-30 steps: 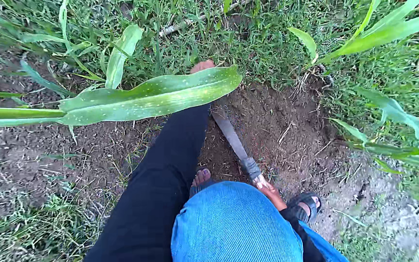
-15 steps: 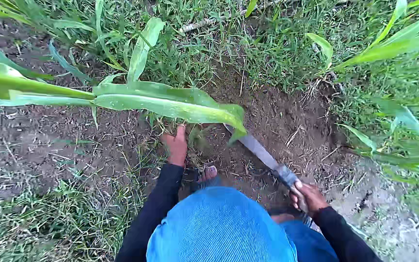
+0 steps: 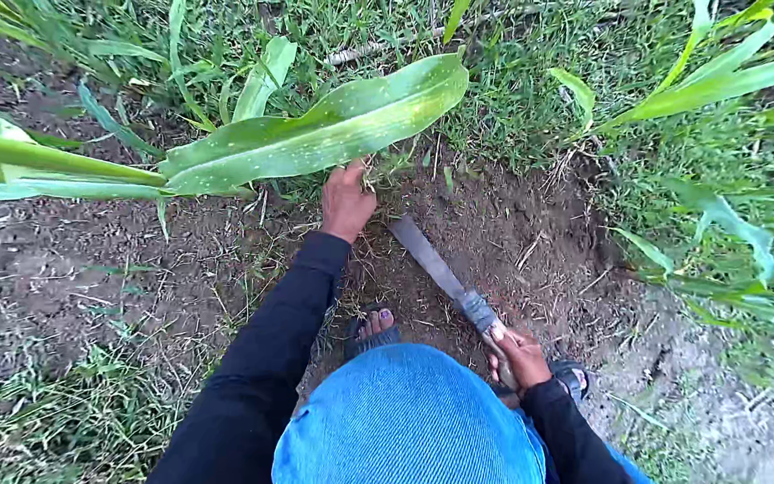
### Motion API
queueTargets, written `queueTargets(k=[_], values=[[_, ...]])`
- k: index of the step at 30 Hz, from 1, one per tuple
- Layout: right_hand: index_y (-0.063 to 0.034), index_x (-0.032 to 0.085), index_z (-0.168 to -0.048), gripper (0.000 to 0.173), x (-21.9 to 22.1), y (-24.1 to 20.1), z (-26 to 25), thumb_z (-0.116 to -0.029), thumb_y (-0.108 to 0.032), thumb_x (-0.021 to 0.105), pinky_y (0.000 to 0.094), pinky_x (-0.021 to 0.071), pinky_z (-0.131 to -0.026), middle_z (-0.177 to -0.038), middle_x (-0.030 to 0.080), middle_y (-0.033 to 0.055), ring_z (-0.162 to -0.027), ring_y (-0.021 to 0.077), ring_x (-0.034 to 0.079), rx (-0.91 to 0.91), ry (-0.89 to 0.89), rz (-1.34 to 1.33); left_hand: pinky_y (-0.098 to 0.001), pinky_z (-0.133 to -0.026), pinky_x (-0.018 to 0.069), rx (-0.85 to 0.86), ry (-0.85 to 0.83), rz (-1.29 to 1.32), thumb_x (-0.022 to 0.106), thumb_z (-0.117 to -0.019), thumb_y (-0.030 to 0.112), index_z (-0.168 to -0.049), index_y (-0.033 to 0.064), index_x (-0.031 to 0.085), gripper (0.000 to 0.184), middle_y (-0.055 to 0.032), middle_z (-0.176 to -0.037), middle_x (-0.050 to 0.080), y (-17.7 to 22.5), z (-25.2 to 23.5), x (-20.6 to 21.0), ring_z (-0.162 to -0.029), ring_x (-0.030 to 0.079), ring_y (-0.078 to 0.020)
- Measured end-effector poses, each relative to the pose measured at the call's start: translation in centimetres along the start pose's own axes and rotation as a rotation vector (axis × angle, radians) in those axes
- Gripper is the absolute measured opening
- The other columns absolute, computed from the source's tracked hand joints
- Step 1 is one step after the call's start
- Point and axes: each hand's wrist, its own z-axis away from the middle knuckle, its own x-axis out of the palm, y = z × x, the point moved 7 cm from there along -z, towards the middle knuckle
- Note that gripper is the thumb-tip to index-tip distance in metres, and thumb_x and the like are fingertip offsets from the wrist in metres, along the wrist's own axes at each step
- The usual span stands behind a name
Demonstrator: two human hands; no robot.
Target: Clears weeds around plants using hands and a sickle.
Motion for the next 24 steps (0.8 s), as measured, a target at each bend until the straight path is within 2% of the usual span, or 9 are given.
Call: queueTargets(k=[2,4,6,8,11,13,16,21,24], values=[[-0.0046,0.065,-0.087,0.025,-3.0,3.0,1.5,-0.0981,-0.021,0.050,0.0279,0.0519,-0.040,-0.053,0.062,0.0021,-0.040,0.0113,0.058,0.029,-0.003,-0.082,-0.0695,-0.105,0.0432,0.031,-0.034,-0.045,0.069,-0.0917,0.011,-0.129,-0.0036,0.067,0.040,-0.0327,-0.128,0.065,1.0,-1.6,-0.5,-0.125,0.060,-0.0508],[-0.0048,0.064,-0.086,0.029,-3.1,3.6,1.4,-0.1016,-0.022,0.045,0.0274,0.0517,-0.040,-0.053,0.062,0.0022,-0.041,0.0112,0.058,0.055,0.005,-0.128,-0.0732,-0.099,0.0445,0.100,-0.208,-0.187,0.067,-0.0922,0.010,-0.128,0.0012,0.069,0.037,-0.0307,-0.122,0.068,1.5,-2.6,0.6,-0.120,0.063,-0.0517],[-0.0009,0.062,-0.095,0.032,-0.6,1.7,-0.5,-0.1072,-0.022,0.042,0.0285,0.0518,-0.041,-0.055,0.062,0.0036,-0.042,0.0127,0.058,0.082,-0.014,-0.086,-0.0731,-0.091,0.0475,0.176,-0.396,-0.317,0.066,-0.0935,0.012,-0.135,0.0088,0.065,0.042,-0.0290,-0.119,0.068,1.5,-3.0,3.3,-0.115,0.064,-0.0508],[0.0019,0.063,-0.096,0.032,2.5,-1.2,-2.7,-0.1092,-0.022,0.045,0.0305,0.0513,-0.039,-0.054,0.061,0.0057,-0.040,0.0149,0.057,0.094,-0.010,-0.051,-0.0723,-0.098,0.0465,0.261,-0.400,-0.395,0.068,-0.0945,0.015,-0.138,0.0097,0.062,0.045,-0.0268,-0.127,0.067,1.5,-2.7,5.4,-0.121,0.062,-0.0487],[0.0018,0.065,-0.098,0.025,3.0,-4.2,-3.3,-0.1065,-0.019,0.053,0.0306,0.0519,-0.039,-0.055,0.062,0.0054,-0.040,0.0148,0.058,0.039,0.000,0.002,-0.0675,-0.100,0.0479,0.383,-0.293,-0.437,0.061,-0.1005,0.020,-0.125,0.0061,0.068,0.029,-0.0247,-0.125,0.069,1.8,-1.8,6.2,-0.121,0.064,-0.0445],[0.0008,0.066,-0.100,0.020,1.4,-6.0,-3.0,-0.1039,-0.017,0.057,0.0293,0.0526,-0.040,-0.056,0.063,0.0038,-0.041,0.0133,0.058,-0.035,0.014,0.058,-0.0636,-0.108,0.0441,0.320,-0.340,-0.302,0.058,-0.1050,0.028,-0.129,0.0027,0.067,0.037,-0.0256,-0.131,0.066,1.4,-1.3,6.4,-0.128,0.061,-0.0431],[-0.0016,0.066,-0.098,0.016,-1.1,-7.0,-2.6,-0.0988,-0.017,0.061,0.0285,0.0537,-0.042,-0.057,0.064,0.0010,-0.042,0.0115,0.060,-0.143,0.031,0.149,-0.0538,-0.122,0.0313,0.078,-0.436,0.009,0.067,-0.1011,0.029,-0.141,-0.0054,0.058,0.054,-0.0292,-0.144,0.057,-1.1,-2.1,6.7,-0.141,0.049,-0.0404],[0.0004,0.064,-0.099,0.024,-5.1,-1.8,-1.8,-0.1057,-0.016,0.048,0.0283,0.0544,-0.043,-0.057,0.064,0.0028,-0.044,0.0123,0.061,-0.017,0.033,0.098,-0.0630,-0.115,0.0383,0.083,-0.225,-0.141,0.061,-0.1025,0.041,-0.136,0.0031,0.064,0.051,-0.0259,-0.137,0.063,-1.6,-4.0,2.8,-0.135,0.056,-0.0416],[-0.0005,0.065,-0.099,0.033,-6.6,0.7,-0.8,-0.1071,-0.022,0.041,0.0279,0.0513,-0.038,-0.056,0.064,0.0050,-0.041,0.0129,0.059,0.026,0.016,0.017,-0.0713,-0.092,0.0498,-0.023,-0.209,-0.130,0.066,-0.0977,0.037,-0.120,0.0029,0.072,0.041,-0.0284,-0.107,0.072,-2.2,-0.4,0.4,-0.107,0.069,-0.0488]])
